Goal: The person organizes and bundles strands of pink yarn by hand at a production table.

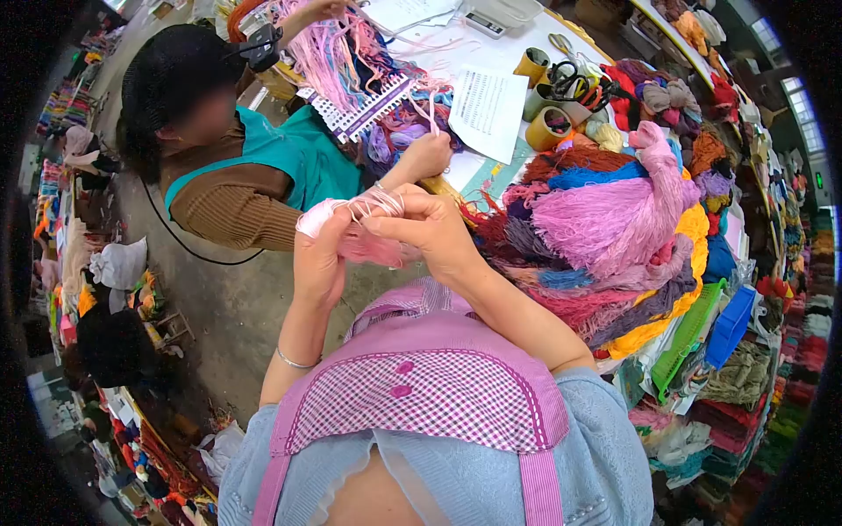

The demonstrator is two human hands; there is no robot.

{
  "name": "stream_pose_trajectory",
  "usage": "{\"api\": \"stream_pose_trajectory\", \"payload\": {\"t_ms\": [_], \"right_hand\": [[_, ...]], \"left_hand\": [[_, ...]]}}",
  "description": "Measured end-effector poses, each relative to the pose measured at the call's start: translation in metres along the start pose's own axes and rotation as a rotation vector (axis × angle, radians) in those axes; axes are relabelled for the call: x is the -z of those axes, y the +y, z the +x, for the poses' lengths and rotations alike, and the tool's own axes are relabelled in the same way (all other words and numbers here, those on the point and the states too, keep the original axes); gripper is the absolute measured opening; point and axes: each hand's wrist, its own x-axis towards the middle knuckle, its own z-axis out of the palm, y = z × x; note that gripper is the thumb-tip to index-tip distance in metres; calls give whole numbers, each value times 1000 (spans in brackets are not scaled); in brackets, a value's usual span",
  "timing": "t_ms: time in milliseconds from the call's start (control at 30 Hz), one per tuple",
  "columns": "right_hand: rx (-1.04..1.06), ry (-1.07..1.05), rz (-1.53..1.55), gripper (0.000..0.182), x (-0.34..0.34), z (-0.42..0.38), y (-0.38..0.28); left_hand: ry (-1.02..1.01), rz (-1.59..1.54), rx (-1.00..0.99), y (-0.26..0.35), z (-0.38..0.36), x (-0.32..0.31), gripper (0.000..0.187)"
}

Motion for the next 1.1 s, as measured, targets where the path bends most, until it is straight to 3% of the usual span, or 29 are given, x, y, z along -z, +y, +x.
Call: {"api": "stream_pose_trajectory", "payload": {"t_ms": [133,300,433,467,500,567,600,667,700,800,1000,1067,1100], "right_hand": [[35,-19,-38,16,0,1,-1],[80,-4,-72,17,3,3,4],[-218,-118,573,14,6,10,-1],[-308,-204,805,15,12,7,-7],[-275,-415,721,22,29,11,8],[-464,-316,40,15,39,-3,-18],[-452,-341,-285,22,50,-5,-24],[-302,-302,-652,25,83,-8,-25],[-448,-283,-722,25,96,-8,-37],[-275,-308,-839,24,117,-5,-69],[-319,-312,-743,27,150,21,-100],[-360,-324,-701,27,153,38,-110],[-343,-296,-832,26,157,49,-113]], "left_hand": [[79,10,-56,-8,4,0,16],[11,173,41,-9,4,6,14],[90,4,-60,-10,7,4,13],[16,-207,40,-9,6,17,14],[-61,-417,142,-5,5,30,21],[10,-504,227,8,-7,64,24],[47,-512,247,8,-14,90,23],[198,-477,276,9,-34,142,21],[239,-497,285,8,-46,168,21],[449,-521,306,-8,-95,246,22],[966,-526,298,-50,-218,341,27],[1201,-381,300,-63,-258,354,25],[1283,-344,301,-73,-281,367,25]]}}
